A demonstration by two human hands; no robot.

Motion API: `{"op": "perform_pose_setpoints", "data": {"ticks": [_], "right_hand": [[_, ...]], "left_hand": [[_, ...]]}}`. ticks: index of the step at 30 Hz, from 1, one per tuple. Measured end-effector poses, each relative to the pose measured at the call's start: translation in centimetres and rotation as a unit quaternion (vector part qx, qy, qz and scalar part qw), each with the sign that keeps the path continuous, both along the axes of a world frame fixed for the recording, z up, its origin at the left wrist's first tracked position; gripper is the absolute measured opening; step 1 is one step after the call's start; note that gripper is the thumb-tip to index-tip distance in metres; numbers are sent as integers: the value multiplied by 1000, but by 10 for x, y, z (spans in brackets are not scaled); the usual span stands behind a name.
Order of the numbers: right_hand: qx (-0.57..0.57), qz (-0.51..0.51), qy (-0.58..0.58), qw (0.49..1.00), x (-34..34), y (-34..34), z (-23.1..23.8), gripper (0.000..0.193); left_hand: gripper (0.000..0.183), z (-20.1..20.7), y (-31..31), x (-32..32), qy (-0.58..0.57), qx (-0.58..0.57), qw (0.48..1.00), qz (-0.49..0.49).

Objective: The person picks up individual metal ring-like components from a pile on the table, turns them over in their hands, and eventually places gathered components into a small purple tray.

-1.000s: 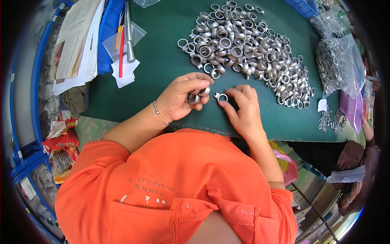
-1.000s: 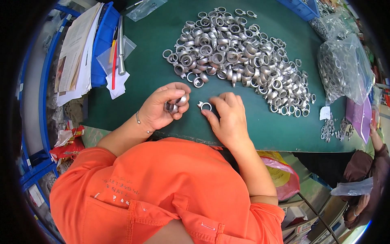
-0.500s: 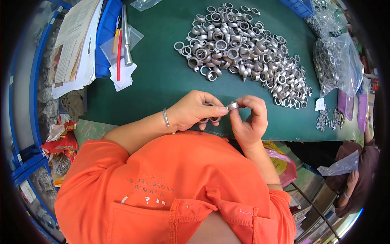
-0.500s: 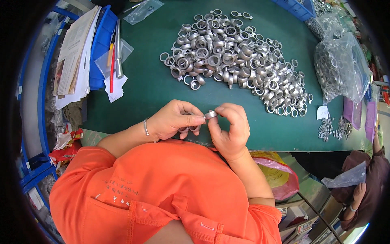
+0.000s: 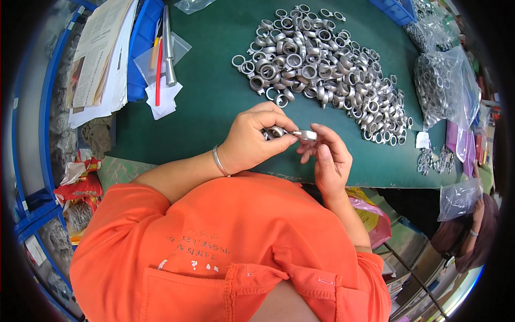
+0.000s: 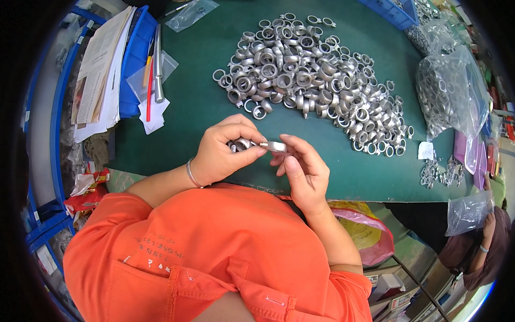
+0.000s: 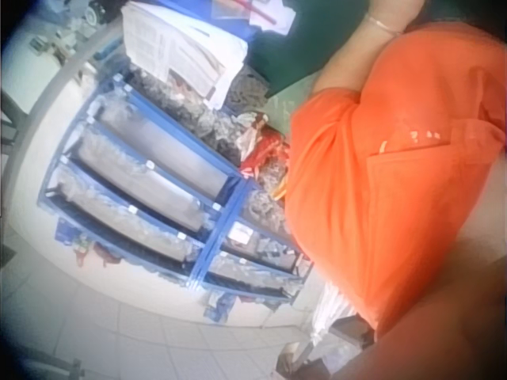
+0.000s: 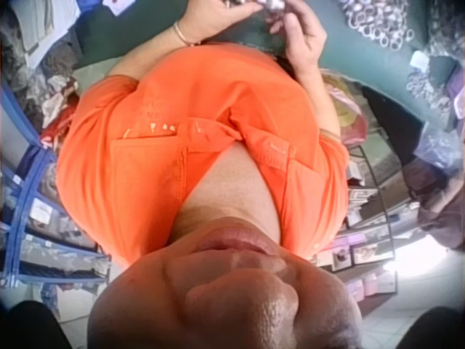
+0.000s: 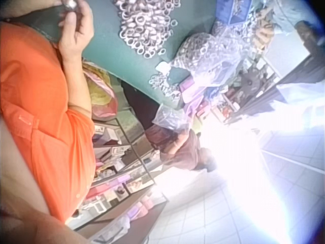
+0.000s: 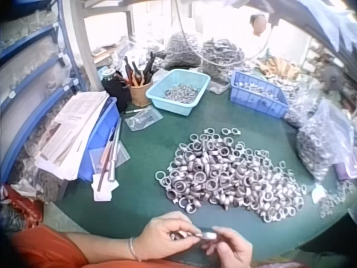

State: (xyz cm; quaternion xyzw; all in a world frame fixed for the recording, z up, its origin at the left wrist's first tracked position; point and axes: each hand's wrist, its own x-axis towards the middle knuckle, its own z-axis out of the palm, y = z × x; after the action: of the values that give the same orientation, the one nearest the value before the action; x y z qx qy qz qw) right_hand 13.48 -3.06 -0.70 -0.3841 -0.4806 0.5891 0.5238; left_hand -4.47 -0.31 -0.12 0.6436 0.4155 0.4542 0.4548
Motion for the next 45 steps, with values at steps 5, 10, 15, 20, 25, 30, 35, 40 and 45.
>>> {"op": "perform_pose_setpoints", "data": {"ticks": [5, 10, 15, 20, 25, 30, 35, 40, 45], "right_hand": [[-141, 43, 127, 981, 0, 5, -8, 28], [-159, 55, 161, 972, -1, 4, -13, 28], [-104, -9, 148, 983, -4, 2, -12, 17], [263, -118, -276, 917, -4, 1, 2, 22], [382, -37, -315, 868, -3, 25, 15, 18], [264, -182, -545, 775, 7, 70, -6, 19], [189, -141, -413, 880, 11, 68, -3, 17], [146, -64, -258, 953, 10, 42, 6, 15], [277, -31, -302, 912, 7, 32, 8, 14]], "left_hand": [[13, 8, 1, 2, 14, 34, 999, -11], [12, 9, 0, 2, 7, 17, 1000, -21], [14, 3, 1, 2, 3, 16, 1000, -9], [20, 11, 6, -4, -183, -452, 865, -117], [28, -10, 3, -1, -345, -548, 747, -151], [22, -9, 5, 0, -344, -530, 764, -133], [22, -2, 7, 0, -370, -517, 766, -98], [21, -1, 11, 6, -281, -455, 842, -67], [13, 5, 13, 11, -219, -378, 897, -71]]}}
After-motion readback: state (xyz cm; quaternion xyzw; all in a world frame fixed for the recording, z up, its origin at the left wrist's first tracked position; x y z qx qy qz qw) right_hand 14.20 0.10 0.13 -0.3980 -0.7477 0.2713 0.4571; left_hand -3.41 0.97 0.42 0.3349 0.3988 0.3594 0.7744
